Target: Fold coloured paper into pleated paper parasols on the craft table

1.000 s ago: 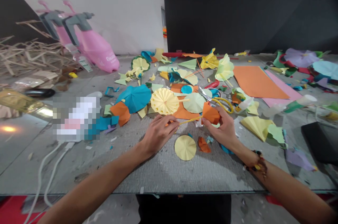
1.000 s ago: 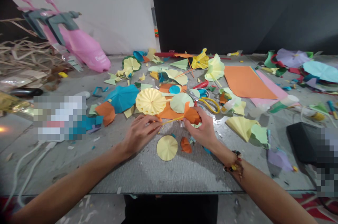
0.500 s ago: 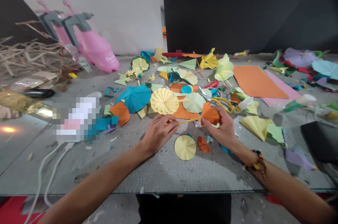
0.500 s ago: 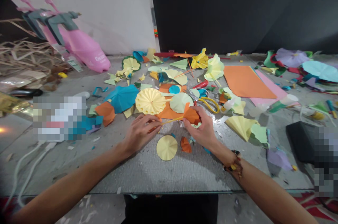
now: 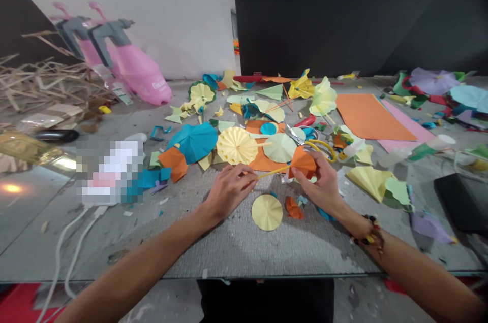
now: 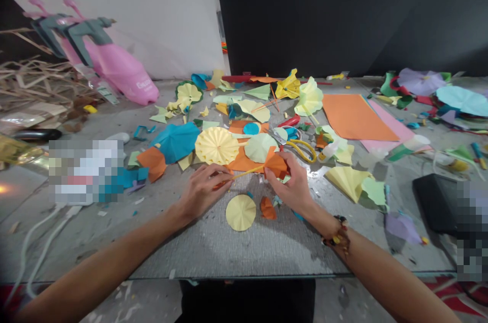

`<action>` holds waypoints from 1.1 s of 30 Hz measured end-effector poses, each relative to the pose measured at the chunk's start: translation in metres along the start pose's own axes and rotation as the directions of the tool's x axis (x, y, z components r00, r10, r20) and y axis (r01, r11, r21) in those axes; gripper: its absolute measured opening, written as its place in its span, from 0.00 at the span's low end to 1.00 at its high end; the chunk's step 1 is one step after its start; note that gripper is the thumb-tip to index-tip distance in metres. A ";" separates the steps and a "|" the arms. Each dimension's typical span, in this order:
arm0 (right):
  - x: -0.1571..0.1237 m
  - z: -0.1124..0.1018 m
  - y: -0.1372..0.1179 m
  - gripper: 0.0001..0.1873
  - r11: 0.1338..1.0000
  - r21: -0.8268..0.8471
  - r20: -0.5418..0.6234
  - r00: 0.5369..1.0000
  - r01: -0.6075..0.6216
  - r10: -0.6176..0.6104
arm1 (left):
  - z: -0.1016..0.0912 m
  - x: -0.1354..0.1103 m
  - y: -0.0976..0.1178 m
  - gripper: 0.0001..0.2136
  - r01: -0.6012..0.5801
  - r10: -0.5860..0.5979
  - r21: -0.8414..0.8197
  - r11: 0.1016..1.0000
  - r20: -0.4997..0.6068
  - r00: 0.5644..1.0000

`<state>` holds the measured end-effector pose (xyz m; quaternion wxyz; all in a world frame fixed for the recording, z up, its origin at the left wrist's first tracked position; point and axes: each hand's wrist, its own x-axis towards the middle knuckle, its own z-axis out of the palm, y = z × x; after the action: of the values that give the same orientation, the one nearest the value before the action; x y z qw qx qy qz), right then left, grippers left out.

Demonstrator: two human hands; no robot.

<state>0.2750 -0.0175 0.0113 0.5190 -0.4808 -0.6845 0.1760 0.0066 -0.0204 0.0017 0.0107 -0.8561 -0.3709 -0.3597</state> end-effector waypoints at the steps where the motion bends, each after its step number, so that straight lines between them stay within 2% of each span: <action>1: 0.000 0.000 0.000 0.16 1.000 -0.001 -0.002 1.000 -0.002 0.002 | 0.000 0.000 0.001 0.04 0.038 -0.038 -0.050 0.998 -0.007 0.999; 3: -0.001 0.000 0.000 0.16 1.000 -0.002 -0.010 1.000 -0.004 0.004 | 0.002 0.002 0.002 0.04 0.174 -0.182 -0.228 0.958 -0.014 0.983; 4: -0.001 0.000 0.000 0.16 1.000 -0.003 -0.013 1.000 -0.003 0.003 | 0.002 0.004 0.002 0.05 0.259 -0.277 -0.344 0.903 -0.003 0.961; 7: -0.001 0.000 -0.001 0.16 1.000 -0.014 -0.016 1.000 0.008 -0.008 | 0.005 0.009 0.000 0.13 0.466 -0.512 -0.641 0.610 0.129 0.849; 10: 0.000 0.000 -0.001 0.16 0.999 -0.041 -0.018 1.000 0.020 -0.020 | 0.007 0.013 -0.005 0.17 0.530 -0.587 -0.771 0.353 0.258 0.767; 11: 0.000 0.000 -0.001 0.16 0.999 -0.046 -0.015 1.000 0.018 -0.019 | 0.008 0.014 -0.007 0.18 0.535 -0.601 -0.791 0.298 0.280 0.749; 13: -0.001 0.000 -0.001 0.16 0.999 -0.043 -0.001 1.000 0.010 -0.010 | 0.009 0.014 -0.010 0.20 0.537 -0.622 -0.807 0.247 0.293 0.726; 18: -0.001 -0.001 0.000 0.17 0.998 -0.060 0.002 0.999 0.035 -0.035 | 0.010 0.012 -0.015 0.20 0.540 -0.631 -0.787 0.298 0.262 0.730; 22: 0.000 -0.001 -0.001 0.15 0.984 -0.130 -0.027 0.992 0.122 -0.127 | 0.009 0.010 -0.011 0.17 0.517 -0.578 -0.760 0.393 0.232 0.782; 24: 0.002 -0.001 -0.002 0.17 0.973 -0.179 -0.026 0.988 0.146 -0.153 | 0.009 0.009 -0.007 0.16 0.502 -0.531 -0.722 0.476 0.218 0.819; 27: 0.002 0.000 -0.003 0.22 0.952 -0.256 0.019 0.986 0.166 -0.166 | 0.007 0.006 0.000 0.12 0.444 -0.433 -0.609 0.657 0.178 0.884; 30: 0.002 -0.002 -0.008 0.21 0.940 -0.255 0.078 0.974 0.226 -0.213 | 0.006 0.003 0.006 0.08 0.314 -0.292 -0.486 0.816 0.121 0.949; 33: 0.001 -0.004 -0.014 0.16 0.934 -0.157 0.093 0.946 0.320 -0.309 | 0.006 0.000 0.007 0.07 0.155 -0.138 -0.370 0.916 0.072 0.988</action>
<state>0.2721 -0.0244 0.0237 0.4746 -0.4014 -0.7820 0.0474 0.0149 -0.0239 -0.0007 -0.1879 -0.8199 -0.3586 -0.4047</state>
